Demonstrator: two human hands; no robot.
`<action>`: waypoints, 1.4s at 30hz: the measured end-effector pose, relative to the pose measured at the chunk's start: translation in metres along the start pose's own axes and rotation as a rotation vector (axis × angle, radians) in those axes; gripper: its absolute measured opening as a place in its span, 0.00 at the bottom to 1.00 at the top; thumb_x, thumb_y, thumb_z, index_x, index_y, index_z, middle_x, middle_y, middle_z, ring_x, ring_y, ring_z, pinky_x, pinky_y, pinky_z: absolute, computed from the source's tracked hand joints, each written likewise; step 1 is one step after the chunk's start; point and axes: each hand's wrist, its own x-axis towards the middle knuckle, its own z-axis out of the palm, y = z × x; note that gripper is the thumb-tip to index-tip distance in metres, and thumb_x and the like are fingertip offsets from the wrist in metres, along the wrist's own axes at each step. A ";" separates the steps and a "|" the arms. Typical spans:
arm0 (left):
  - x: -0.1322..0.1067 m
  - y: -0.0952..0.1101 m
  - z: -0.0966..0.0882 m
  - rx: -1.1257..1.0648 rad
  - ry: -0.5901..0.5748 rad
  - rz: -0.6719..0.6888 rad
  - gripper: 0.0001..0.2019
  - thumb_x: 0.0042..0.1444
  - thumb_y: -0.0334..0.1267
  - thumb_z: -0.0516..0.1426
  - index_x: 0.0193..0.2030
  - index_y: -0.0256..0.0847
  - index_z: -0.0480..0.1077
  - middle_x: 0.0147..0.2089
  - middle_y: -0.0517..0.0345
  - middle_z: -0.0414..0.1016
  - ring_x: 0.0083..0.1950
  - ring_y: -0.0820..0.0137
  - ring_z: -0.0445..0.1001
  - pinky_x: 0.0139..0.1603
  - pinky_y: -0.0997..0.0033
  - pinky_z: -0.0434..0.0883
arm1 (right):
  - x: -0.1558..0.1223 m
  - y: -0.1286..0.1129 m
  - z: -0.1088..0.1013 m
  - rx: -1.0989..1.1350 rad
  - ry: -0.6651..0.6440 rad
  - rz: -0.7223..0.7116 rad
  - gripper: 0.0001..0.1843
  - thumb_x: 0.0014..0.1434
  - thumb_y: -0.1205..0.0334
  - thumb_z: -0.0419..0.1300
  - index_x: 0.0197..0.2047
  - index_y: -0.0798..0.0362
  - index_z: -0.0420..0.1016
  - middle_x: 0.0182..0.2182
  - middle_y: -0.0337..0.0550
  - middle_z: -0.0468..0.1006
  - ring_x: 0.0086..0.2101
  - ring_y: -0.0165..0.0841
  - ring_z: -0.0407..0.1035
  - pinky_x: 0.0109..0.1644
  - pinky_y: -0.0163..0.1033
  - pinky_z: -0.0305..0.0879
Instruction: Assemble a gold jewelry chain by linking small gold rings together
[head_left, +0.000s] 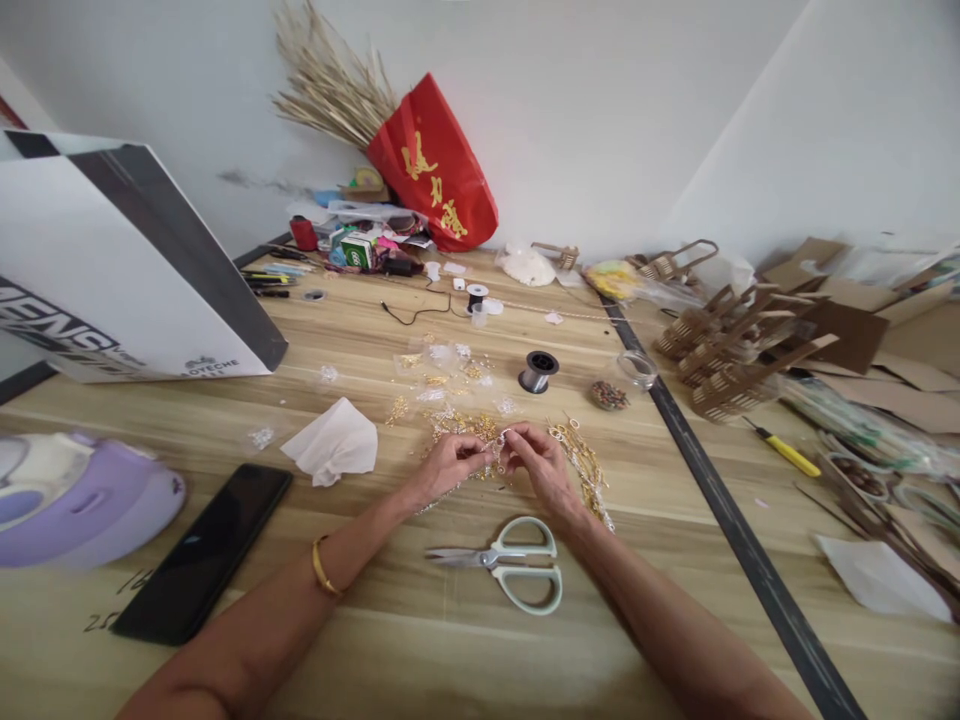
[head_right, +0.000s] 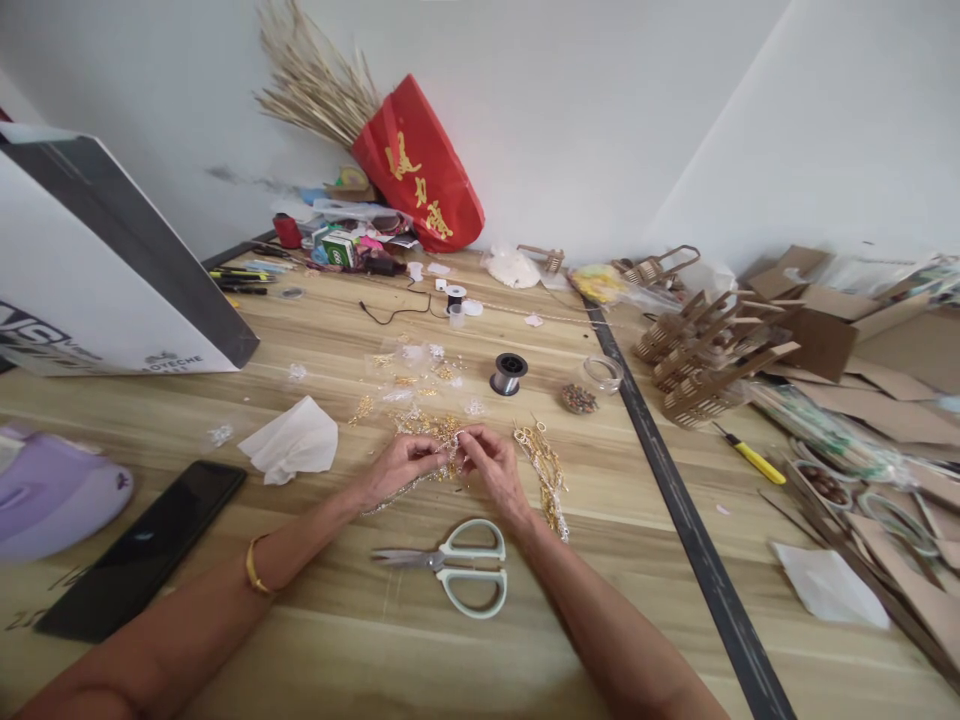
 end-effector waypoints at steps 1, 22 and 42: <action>0.000 0.001 0.000 -0.014 -0.005 -0.002 0.13 0.50 0.44 0.60 0.22 0.36 0.73 0.20 0.62 0.67 0.24 0.75 0.60 0.26 0.75 0.55 | 0.001 0.000 -0.001 0.020 0.004 0.006 0.15 0.55 0.48 0.59 0.33 0.52 0.72 0.22 0.37 0.71 0.23 0.28 0.65 0.28 0.34 0.65; 0.003 -0.008 -0.004 -0.349 0.040 -0.184 0.16 0.51 0.43 0.60 0.43 0.35 0.74 0.35 0.51 0.77 0.33 0.69 0.73 0.34 0.71 0.67 | 0.007 0.008 -0.005 0.148 -0.057 0.109 0.14 0.48 0.51 0.66 0.33 0.53 0.77 0.24 0.37 0.73 0.24 0.27 0.66 0.26 0.31 0.63; -0.001 0.006 0.001 -0.274 0.007 -0.108 0.14 0.45 0.42 0.64 0.33 0.34 0.70 0.28 0.58 0.72 0.29 0.74 0.69 0.33 0.72 0.66 | 0.005 0.003 0.000 0.106 -0.087 0.080 0.15 0.48 0.50 0.66 0.29 0.54 0.73 0.21 0.37 0.74 0.21 0.27 0.66 0.25 0.32 0.63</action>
